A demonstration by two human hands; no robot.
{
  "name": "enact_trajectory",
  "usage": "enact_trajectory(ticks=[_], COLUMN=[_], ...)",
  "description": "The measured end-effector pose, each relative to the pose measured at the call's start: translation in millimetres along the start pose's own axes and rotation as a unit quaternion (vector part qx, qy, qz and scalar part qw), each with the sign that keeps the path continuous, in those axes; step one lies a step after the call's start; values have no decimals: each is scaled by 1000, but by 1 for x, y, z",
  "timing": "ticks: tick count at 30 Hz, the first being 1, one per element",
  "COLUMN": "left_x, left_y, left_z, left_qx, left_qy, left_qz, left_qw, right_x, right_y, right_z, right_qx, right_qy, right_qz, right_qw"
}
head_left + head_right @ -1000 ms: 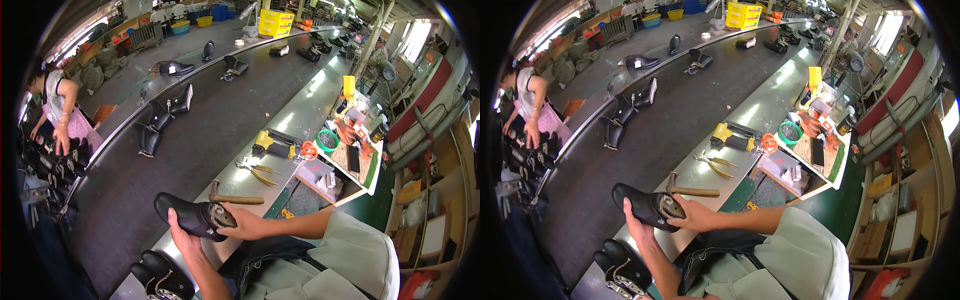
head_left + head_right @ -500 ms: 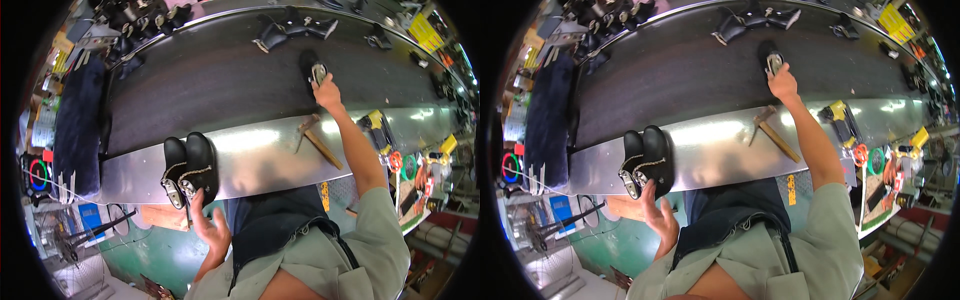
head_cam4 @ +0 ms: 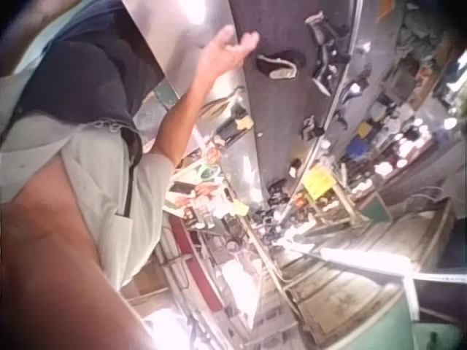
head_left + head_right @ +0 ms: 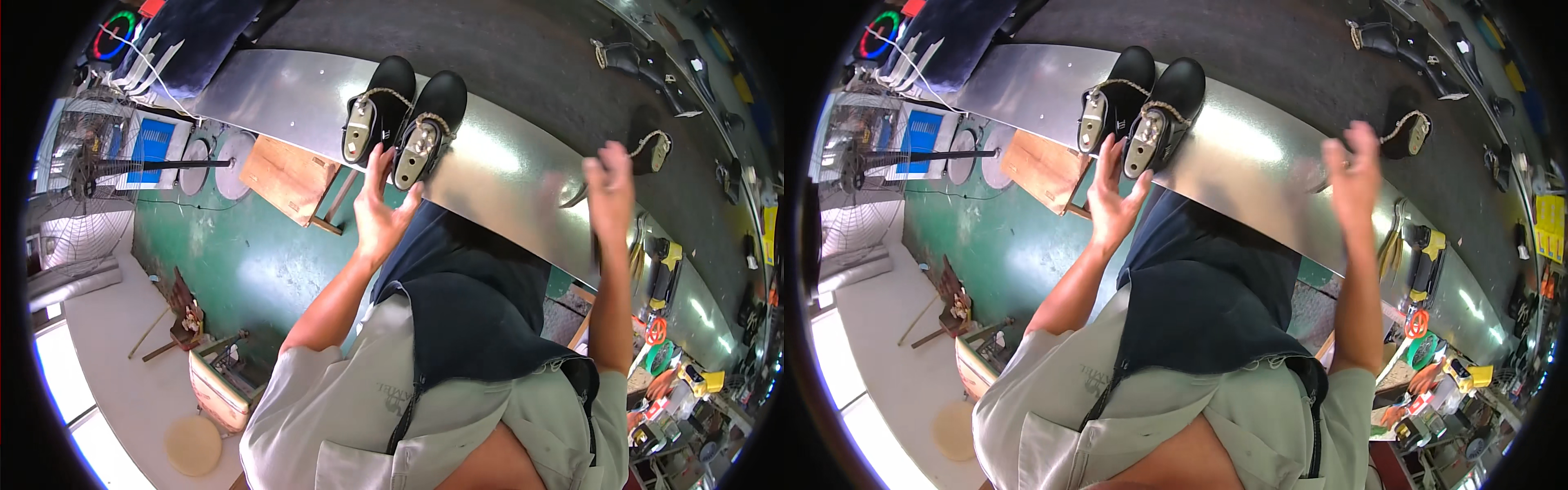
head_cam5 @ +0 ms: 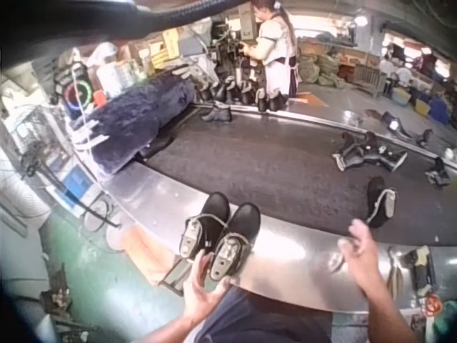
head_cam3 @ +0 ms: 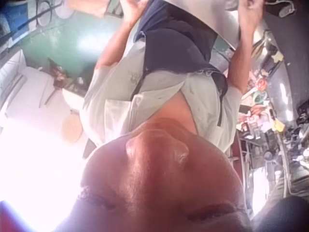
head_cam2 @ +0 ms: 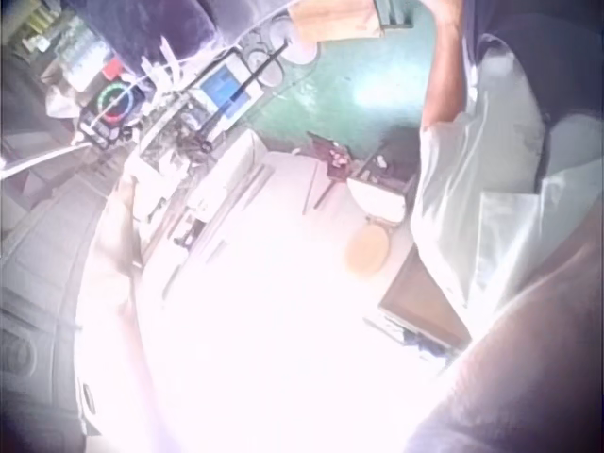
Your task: The recorder is performing the lasting process on leather shoes, which involves pulling the upper leather over the shoe last and securing it using pliers and a hammer.
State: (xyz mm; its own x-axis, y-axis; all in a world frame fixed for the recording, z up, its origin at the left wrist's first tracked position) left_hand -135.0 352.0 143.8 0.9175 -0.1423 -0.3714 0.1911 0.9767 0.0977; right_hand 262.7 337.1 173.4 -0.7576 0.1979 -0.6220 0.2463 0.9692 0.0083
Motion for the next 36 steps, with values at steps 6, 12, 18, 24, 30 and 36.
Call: enact_trajectory(ticks=[6, 12, 18, 24, 30, 36], left_x=[23, 65, 98, 142, 195, 226], left_y=[27, -4, -20, 8, 33, 31], left_z=[-1, 67, 136, 73, 40, 33], left_qx=[36, 73, 190, 160, 182, 212], left_qy=[42, 242, 114, 246, 338, 378], left_qz=[-26, -42, -154, -208, -221, -231], left_qw=[998, 967, 963, 933, 897, 871], right_x=[175, 208, 99, -132, -241, -208], right_y=[-28, -35, -37, -20, 22, 39], right_z=[-75, -92, -64, -3, 129, 246], right_qx=[3, 97, 153, -34, 172, 259], right_qy=[288, 549, 662, 198, -43, -164], right_qz=[-378, -323, -291, 124, 220, 141], right_qw=[880, 765, 674, 972, 959, 941])
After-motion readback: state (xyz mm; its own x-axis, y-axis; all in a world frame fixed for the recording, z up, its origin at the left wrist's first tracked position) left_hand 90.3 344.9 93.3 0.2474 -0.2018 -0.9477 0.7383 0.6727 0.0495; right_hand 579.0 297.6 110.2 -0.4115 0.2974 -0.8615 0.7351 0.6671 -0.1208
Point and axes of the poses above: each hand's wrist, its own y-axis towards the middle knuckle, its own x-axis out of the palm, z = x × y, the point moved 8 cm from there along y, towards the middle knuckle, and after that the axes turned 13 degrees about -z, right-handed, at the moved point
